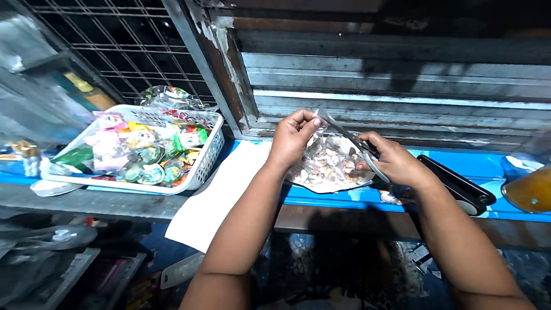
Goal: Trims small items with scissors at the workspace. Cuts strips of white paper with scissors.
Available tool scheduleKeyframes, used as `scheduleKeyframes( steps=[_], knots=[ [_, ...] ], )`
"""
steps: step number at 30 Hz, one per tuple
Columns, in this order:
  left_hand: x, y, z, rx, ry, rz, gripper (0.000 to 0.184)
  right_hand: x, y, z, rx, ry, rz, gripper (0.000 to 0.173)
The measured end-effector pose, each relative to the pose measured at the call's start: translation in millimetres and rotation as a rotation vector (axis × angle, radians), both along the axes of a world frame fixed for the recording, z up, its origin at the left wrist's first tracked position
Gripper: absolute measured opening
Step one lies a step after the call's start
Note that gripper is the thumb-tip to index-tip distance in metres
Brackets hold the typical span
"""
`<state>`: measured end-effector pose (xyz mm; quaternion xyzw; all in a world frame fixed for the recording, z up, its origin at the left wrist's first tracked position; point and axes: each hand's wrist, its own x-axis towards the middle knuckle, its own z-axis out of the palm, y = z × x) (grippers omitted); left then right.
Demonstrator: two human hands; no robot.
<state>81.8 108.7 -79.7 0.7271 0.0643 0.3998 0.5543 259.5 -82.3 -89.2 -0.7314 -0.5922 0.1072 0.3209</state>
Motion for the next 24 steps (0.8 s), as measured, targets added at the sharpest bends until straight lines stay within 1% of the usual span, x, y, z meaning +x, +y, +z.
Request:
scheduleKeyframes(
  steps=[3,5,9,15,24],
  knots=[
    [-2.5,6.3,0.9,-0.002,-0.074,0.043,0.011,1.7,-1.7,1.9,0.012,0.013,-0.016,0.056],
    [-3.0,7.6,1.5,-0.019,-0.097,0.011,0.012,1.4,-1.9,2.5,-0.007,0.024,-0.011,0.058],
    [-0.8,2.3,-1.3,0.017,-0.073,-0.063,0.01,-2.2,0.7,-1.5,-0.017,0.034,0.053,0.057],
    [0.3,-0.1,-2.6,0.041,-0.03,-0.067,0.01,-7.0,2.9,-3.7,0.013,-0.019,0.052,0.058],
    [-0.5,-0.4,-2.2,0.03,0.018,-0.058,0.011,-10.1,5.1,-7.8,0.034,-0.075,0.056,0.053]
  ],
)
